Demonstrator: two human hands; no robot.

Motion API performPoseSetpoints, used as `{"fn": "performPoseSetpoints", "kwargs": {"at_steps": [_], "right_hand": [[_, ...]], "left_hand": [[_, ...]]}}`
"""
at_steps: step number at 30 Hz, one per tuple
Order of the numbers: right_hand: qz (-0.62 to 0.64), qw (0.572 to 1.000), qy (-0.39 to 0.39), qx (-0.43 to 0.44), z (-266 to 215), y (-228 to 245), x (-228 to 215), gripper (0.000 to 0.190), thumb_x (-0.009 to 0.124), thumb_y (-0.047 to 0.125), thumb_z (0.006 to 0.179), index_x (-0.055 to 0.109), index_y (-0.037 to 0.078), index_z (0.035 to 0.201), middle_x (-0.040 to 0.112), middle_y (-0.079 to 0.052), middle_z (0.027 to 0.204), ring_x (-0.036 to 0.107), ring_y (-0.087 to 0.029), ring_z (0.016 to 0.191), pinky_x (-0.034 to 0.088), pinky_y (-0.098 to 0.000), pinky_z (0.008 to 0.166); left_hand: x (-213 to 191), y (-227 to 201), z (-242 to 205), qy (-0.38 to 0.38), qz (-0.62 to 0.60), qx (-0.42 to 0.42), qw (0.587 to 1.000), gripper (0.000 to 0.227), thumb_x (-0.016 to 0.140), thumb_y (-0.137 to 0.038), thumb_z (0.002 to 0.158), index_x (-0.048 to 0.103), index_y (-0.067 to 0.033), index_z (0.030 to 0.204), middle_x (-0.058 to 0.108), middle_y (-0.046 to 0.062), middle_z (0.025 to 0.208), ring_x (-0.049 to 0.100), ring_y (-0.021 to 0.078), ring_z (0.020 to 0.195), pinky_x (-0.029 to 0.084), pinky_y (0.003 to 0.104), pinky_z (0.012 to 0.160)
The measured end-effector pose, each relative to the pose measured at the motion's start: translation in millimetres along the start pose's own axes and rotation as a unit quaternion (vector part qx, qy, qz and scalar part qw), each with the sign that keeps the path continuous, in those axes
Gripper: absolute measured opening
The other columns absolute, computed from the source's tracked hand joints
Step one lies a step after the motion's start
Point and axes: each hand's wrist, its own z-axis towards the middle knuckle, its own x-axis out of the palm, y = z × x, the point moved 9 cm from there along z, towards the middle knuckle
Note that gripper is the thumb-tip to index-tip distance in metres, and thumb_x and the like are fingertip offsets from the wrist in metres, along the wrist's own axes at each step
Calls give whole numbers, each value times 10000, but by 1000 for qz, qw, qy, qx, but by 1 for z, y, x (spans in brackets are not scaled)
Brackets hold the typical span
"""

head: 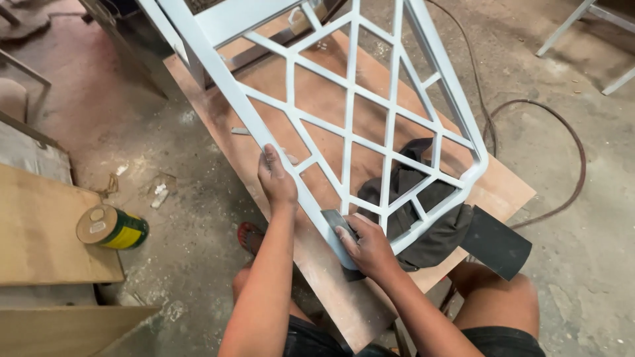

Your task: The person sands the surface of a white metal chair frame using a sanding block. They systematically smooth the edges and joints of the chair's lattice structure while it rests on a wooden board.

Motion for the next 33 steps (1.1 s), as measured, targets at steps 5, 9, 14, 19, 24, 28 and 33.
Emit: {"fn": "performPoseSetpoints", "kwargs": {"at_steps": [5, 9, 14, 19, 24, 28, 33], "right_hand": [[-7, 996, -58, -70, 2, -8, 8, 151, 696, 193, 962, 765, 103, 1061, 755, -124, 877, 740, -336, 833, 597, -410, 733], [-16, 992, -67, -110, 5, 7, 16, 153, 700, 193, 957, 769, 109, 1065, 754, -113, 880, 734, -330, 816, 597, -421, 704], [-8, 995, -60, -80, -1, -11, 23, 124, 687, 197, 954, 778, 140, 1016, 723, -94, 835, 720, -331, 800, 580, -402, 682], [-34, 989, -76, -123, 49, 38, 29, 137, 677, 169, 944, 717, 49, 891, 647, -182, 751, 663, -430, 762, 542, -467, 668], [-62, 992, -46, -95, 32, 36, 26, 145, 648, 136, 921, 692, 15, 855, 631, -224, 737, 637, -484, 768, 525, -507, 670], [-12, 997, 0, -82, -13, -9, 25, 155, 599, 87, 939, 737, 63, 1005, 678, -33, 895, 661, -192, 807, 464, -322, 686], [-47, 988, -81, -120, 53, 31, 31, 140, 706, 182, 917, 704, 71, 831, 654, -174, 731, 669, -429, 753, 532, -494, 680]], "left_hand": [[-7, -21, -11, -14, 95, 47, 994, 542, 382, -593, 1065, 626, -146, 879, 726, 40, 701, 690, 135, 597, 556, 287, 547], [-16, 9, 10, -9, 104, 65, 992, 571, 370, -584, 1078, 612, -128, 834, 698, 58, 705, 662, 169, 649, 545, 329, 665], [-17, 32, 20, -11, 73, 57, 996, 538, 358, -552, 1083, 575, -131, 826, 688, 68, 676, 672, 163, 574, 560, 283, 576], [-13, 36, 24, -9, 62, 70, 996, 568, 300, -534, 1103, 580, -131, 815, 678, 60, 693, 670, 164, 649, 544, 308, 686], [-14, 36, 18, -5, 74, 72, 995, 567, 286, -521, 1116, 568, -109, 847, 666, 87, 757, 641, 173, 747, 532, 345, 776], [-7, -22, -4, 23, -4, 58, 998, 484, 331, -551, 1046, 401, -143, 796, 356, -48, 702, 366, 94, 638, 340, 299, 626], [-11, -14, 4, 4, 31, 80, 996, 540, 327, -484, 1103, 591, -130, 792, 647, 61, 663, 634, 178, 649, 524, 309, 681]]}}
